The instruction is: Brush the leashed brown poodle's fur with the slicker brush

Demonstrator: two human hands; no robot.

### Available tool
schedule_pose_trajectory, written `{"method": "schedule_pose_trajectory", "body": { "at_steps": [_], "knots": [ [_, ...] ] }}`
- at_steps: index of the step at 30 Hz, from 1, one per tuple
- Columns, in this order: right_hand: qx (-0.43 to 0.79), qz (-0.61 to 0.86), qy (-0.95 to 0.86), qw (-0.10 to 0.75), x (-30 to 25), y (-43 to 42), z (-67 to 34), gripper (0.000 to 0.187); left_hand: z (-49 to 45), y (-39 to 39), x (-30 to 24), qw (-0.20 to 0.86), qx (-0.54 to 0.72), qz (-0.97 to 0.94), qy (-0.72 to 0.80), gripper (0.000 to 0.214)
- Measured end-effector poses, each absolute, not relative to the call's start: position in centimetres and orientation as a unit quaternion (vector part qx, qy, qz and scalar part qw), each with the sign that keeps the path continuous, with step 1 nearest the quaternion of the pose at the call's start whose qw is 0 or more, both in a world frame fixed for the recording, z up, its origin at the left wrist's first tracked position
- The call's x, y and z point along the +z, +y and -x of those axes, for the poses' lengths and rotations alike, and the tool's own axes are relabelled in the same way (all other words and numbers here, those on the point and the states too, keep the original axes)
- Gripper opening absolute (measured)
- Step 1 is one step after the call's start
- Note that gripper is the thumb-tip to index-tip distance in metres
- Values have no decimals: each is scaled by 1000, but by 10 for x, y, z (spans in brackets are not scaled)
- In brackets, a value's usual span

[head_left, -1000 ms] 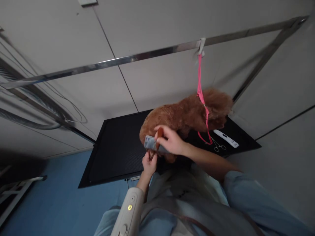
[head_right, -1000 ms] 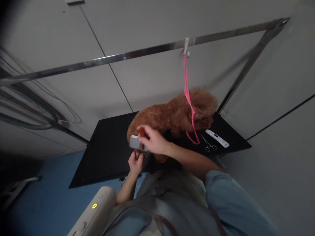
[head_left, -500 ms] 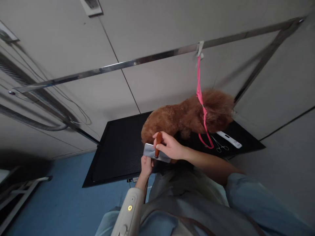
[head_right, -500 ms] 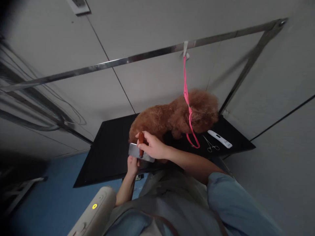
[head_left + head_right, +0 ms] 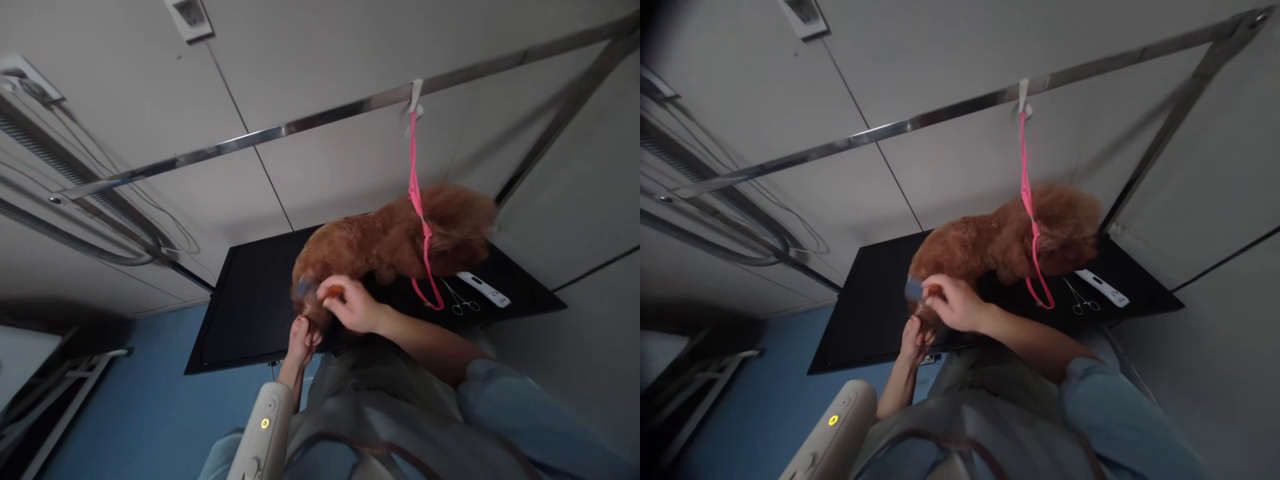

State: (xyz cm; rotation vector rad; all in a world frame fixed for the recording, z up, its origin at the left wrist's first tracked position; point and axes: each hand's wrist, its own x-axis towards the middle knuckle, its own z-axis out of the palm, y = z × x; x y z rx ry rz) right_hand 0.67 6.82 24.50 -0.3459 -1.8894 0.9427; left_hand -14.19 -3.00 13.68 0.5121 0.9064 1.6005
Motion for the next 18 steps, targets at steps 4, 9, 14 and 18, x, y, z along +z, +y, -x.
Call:
{"method": "schedule_pose_trajectory", "body": {
  "at_steps": [4,9,14,18],
  "knots": [
    [377,181,-731,538,244,68,-6,25,151,-32,137,597,666,-197,402,60],
    [380,155,-766,494,237,59,-6,21,172,-34,141,639,613,-169,433,55],
    [352,242,-688,587,220,42,0,22,192,-32,146,665,555,-181,467,59],
    [403,223,-664,589,207,33,12,24,215,-26,156,604,556,-337,462,49]
  ]
}}
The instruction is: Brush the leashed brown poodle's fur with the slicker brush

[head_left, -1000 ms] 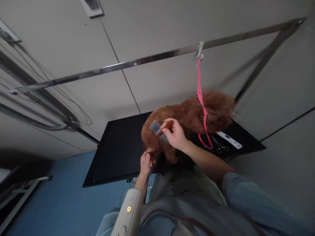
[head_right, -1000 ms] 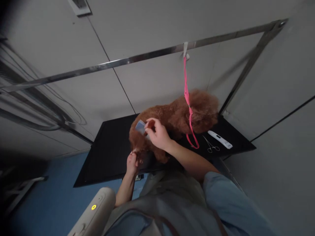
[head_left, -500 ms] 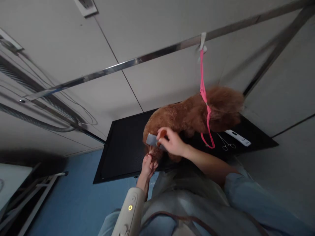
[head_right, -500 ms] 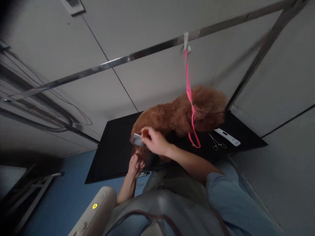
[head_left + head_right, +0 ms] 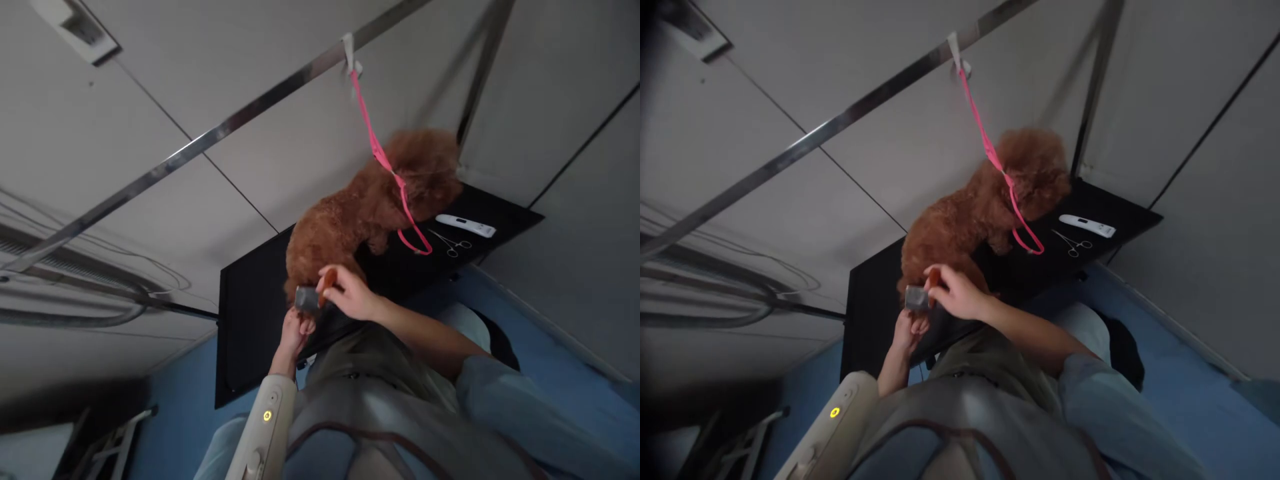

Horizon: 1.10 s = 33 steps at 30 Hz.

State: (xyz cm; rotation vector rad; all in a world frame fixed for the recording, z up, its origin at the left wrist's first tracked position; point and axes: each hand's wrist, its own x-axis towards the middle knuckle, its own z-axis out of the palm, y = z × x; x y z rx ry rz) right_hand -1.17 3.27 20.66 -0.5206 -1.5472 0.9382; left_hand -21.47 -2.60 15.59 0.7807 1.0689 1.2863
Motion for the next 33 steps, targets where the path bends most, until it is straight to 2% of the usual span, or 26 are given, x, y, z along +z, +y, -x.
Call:
{"method": "schedule_pose_trajectory", "body": {
  "at_steps": [3,4,6,8,9,12,17,20,21,25,29,33],
  "knots": [
    [335,275,-524,733,203,30,21,23,234,-14,168,415,598,-499,471,37],
    [320,277,-501,755,202,29,25,23,239,-9,171,347,609,-541,465,34],
    [355,260,-513,737,202,26,31,23,242,4,175,281,624,-583,437,32],
    [404,249,-520,710,203,24,36,24,238,17,176,324,652,-553,405,31],
    [395,260,-499,726,204,23,38,25,234,24,176,372,668,-512,390,30],
    [274,301,-410,816,207,17,43,26,221,38,179,535,690,-334,356,26],
    [344,274,-488,754,207,9,52,23,222,43,188,709,604,-195,307,27],
    [215,305,-389,843,206,8,52,23,230,42,186,744,584,-185,268,24],
    [195,306,-394,844,205,6,53,23,233,42,185,753,576,-183,259,23],
    [299,290,-525,742,202,-5,60,24,232,39,191,775,559,-156,251,24],
    [216,319,-428,818,200,-16,67,30,223,30,205,767,577,-136,244,33],
    [299,294,-492,763,199,-17,68,31,220,26,209,776,546,-151,276,31]
  ]
}}
